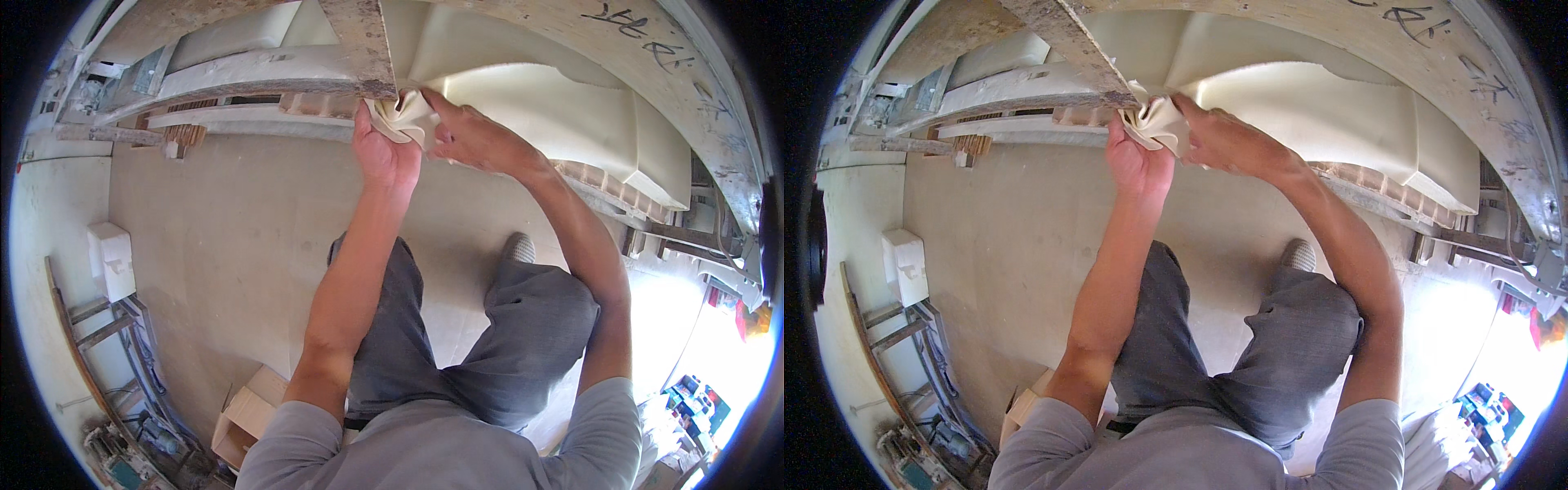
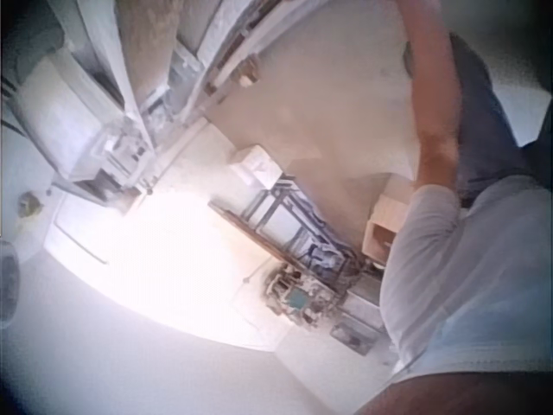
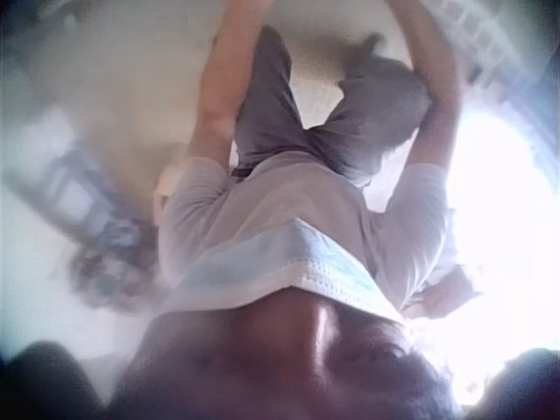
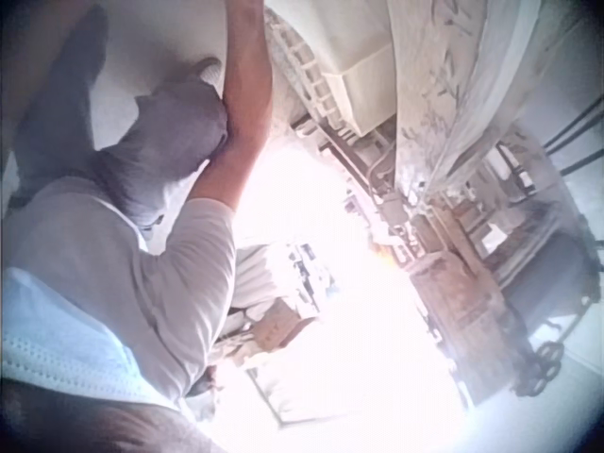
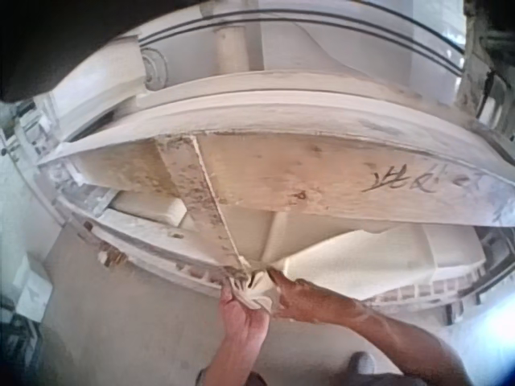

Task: The person removes a large sheet of dough from a wooden rack, feeds it through a dough sheeter, and collects the resulting noodles. They repeat this with a second sheet, then gather the noodles and place them on a wooden board. Finally, they use a scraper to clean flour from a metal tray.

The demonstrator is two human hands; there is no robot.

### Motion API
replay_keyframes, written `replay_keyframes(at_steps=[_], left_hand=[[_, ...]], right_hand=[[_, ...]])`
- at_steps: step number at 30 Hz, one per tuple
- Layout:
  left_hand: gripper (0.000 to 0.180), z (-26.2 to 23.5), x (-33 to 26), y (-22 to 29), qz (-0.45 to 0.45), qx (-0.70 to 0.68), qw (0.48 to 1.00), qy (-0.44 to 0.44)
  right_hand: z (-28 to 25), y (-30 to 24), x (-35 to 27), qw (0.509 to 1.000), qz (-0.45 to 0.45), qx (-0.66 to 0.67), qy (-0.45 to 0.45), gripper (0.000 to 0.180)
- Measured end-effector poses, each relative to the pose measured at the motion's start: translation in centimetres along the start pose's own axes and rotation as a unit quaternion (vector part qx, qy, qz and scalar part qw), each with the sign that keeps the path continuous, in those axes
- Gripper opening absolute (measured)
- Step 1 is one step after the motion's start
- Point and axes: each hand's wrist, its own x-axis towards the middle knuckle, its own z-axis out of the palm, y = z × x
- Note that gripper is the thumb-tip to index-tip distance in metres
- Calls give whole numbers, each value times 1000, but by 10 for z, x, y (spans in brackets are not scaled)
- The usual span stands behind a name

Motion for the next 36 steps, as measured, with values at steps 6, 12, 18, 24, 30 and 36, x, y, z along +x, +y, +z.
replay_keyframes(at_steps=[6,12,18,24,30,36], left_hand=[[25,-28,16,-18,-26,-116,992,43],[26,3,0,-34,-145,-232,962,5],[25,34,-52,-45,-259,-209,936,-116],[36,0,-43,-27,-228,-188,956,-4],[37,-1,-67,-26,-221,-76,972,16],[33,-27,-54,-10,-299,-141,936,-121]], right_hand=[[26,5,-6,989,18,-109,99,52],[22,46,-2,918,-69,-330,209,25],[-118,88,21,749,-53,-564,343,14],[-25,9,-53,919,0,-83,386,10],[28,-23,-42,889,-283,-199,298,20],[25,-43,-42,885,-261,-309,230,34]])
